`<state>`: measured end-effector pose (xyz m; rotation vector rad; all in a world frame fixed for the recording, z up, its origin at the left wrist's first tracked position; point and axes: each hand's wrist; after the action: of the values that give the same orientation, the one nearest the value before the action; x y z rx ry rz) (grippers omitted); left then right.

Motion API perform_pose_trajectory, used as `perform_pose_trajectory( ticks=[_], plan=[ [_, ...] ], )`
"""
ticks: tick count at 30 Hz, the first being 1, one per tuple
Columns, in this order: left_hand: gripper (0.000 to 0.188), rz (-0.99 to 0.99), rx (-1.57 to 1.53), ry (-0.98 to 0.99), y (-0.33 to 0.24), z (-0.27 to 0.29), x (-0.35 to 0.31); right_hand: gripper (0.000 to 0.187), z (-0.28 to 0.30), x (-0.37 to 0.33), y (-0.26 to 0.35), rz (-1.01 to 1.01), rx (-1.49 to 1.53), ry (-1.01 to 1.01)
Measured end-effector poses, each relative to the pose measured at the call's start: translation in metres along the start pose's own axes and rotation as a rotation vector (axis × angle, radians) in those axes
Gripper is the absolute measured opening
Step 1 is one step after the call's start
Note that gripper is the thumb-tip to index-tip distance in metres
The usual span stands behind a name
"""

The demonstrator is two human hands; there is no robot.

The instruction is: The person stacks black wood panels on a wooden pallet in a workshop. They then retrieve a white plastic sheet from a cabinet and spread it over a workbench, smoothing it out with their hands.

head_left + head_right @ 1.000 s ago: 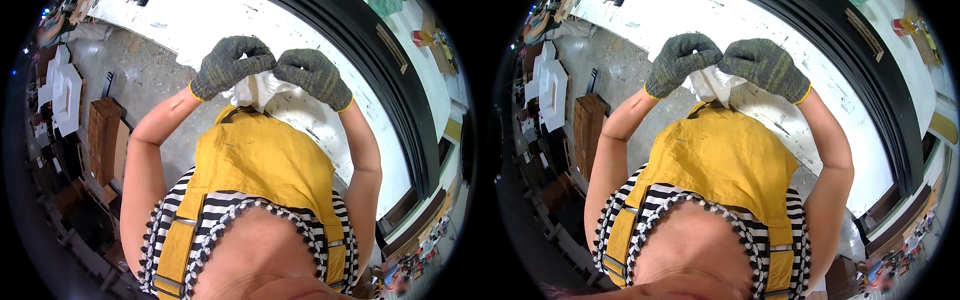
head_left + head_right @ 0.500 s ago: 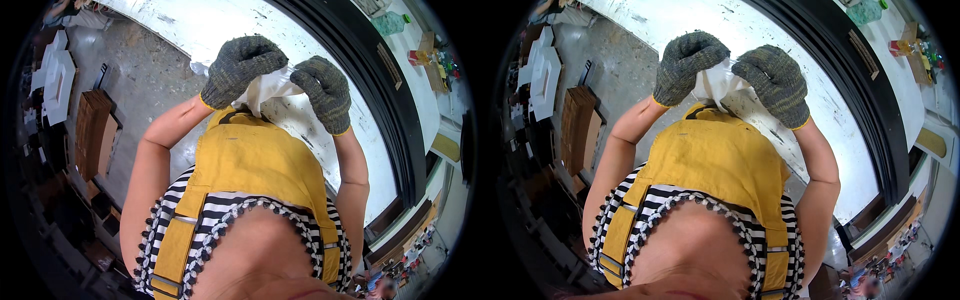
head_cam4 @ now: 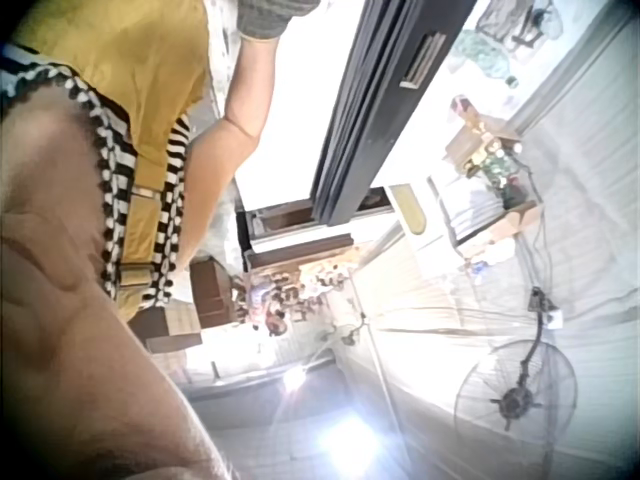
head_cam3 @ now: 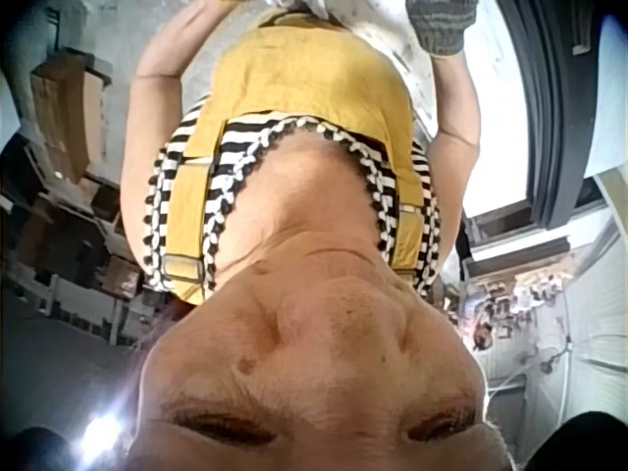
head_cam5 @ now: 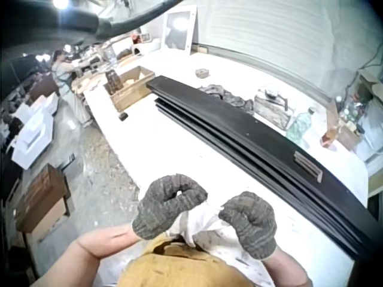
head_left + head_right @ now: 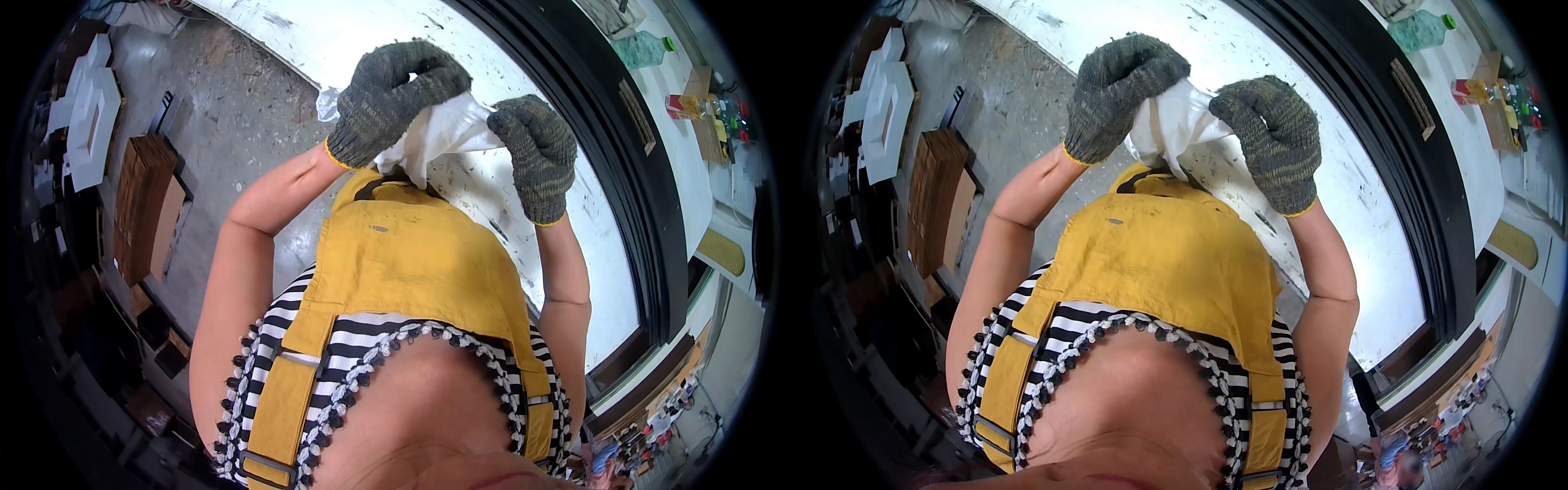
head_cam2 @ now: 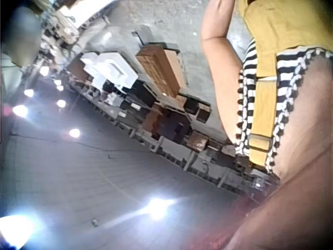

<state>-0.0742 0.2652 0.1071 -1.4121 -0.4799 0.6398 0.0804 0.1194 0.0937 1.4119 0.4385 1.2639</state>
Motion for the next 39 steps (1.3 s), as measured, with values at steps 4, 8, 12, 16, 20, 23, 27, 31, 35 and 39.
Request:
perform_pose_trajectory(
  ticks=[4,8,12,16,20,23,27,31,35,39],
  plan=[
    [0.025,-0.151,-0.214,-0.085,0.013,0.024,0.028,0.012,0.012,0.005,-0.011,0.011,-0.032,-0.088],
    [0.041,-0.185,-0.144,0.204,0.013,0.012,0.033,0.016,0.009,0.007,-0.016,-0.035,0.07,-0.068],
    [0.046,0.006,0.077,0.409,0.025,0.005,0.039,0.017,0.012,0.017,-0.003,0.036,0.014,0.041],
    [0.024,0.126,0.253,0.34,-0.002,-0.001,0.038,0.018,0.015,0.018,-0.001,0.024,-0.082,0.085],
    [0.015,-0.019,0.329,0.199,-0.002,0.0,0.036,0.02,0.019,0.031,0.002,0.067,-0.209,0.29],
    [0.012,-0.185,0.45,0.129,-0.009,0.006,0.031,0.022,0.016,0.035,-0.003,0.047,-0.15,0.31],
    [0.021,-0.267,0.383,0.024,-0.004,0.01,0.033,0.016,0.01,0.041,0.011,0.093,-0.049,0.156],
    [0.017,-0.405,0.353,-0.062,0.008,0.012,0.035,0.011,0.004,0.04,0.015,0.08,-0.02,0.087],
    [0.011,-0.273,0.359,-0.057,-0.01,0.008,0.023,0.011,0.001,0.033,0.013,0.029,0.074,0.007],
    [0.012,-0.311,0.102,-0.064,0.001,0.004,0.018,0.011,0.0,0.026,0.014,-0.001,0.14,-0.035]
  ],
)
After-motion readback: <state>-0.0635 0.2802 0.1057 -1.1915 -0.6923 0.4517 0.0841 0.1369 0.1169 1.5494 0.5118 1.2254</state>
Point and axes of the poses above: each hand's wrist, its own x-axis towards the middle knuckle, its own z-axis out of the back of the hand, y = z × x, and after that the axes turned 14 degrees about z, right-handed
